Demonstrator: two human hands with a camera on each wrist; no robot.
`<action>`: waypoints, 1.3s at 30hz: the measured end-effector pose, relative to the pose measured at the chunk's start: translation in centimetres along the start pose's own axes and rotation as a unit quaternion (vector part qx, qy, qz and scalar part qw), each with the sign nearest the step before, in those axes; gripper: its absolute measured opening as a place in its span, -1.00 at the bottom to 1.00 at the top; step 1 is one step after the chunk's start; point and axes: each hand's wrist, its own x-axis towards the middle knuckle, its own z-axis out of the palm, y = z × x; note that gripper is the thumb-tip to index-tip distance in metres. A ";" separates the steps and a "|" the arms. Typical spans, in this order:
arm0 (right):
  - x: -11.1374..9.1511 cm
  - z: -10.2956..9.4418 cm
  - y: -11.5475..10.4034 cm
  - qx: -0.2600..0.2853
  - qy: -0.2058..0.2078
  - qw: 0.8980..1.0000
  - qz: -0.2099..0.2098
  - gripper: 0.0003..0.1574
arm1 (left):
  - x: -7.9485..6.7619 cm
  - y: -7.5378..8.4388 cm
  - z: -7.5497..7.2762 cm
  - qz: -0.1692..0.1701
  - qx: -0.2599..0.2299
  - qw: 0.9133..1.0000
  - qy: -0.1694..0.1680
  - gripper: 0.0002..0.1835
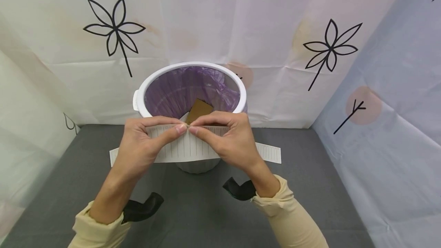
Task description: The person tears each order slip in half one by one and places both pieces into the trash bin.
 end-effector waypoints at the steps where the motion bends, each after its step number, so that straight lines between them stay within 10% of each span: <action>1: 0.0 0.0 0.0 0.001 0.002 1.000 -0.005 -0.92 | 0.0 0.0 0.0 -0.003 -0.002 1.000 -0.001 -0.90; 22: -0.2 0.4 0.0 -0.003 0.033 0.999 -0.018 -0.90 | 0.3 0.4 0.3 -0.090 -0.096 0.991 -0.007 -0.81; 39: -0.3 0.0 0.1 0.037 0.089 0.994 -0.053 -0.72 | 0.6 0.2 -0.1 -0.037 -0.011 0.994 0.106 -0.87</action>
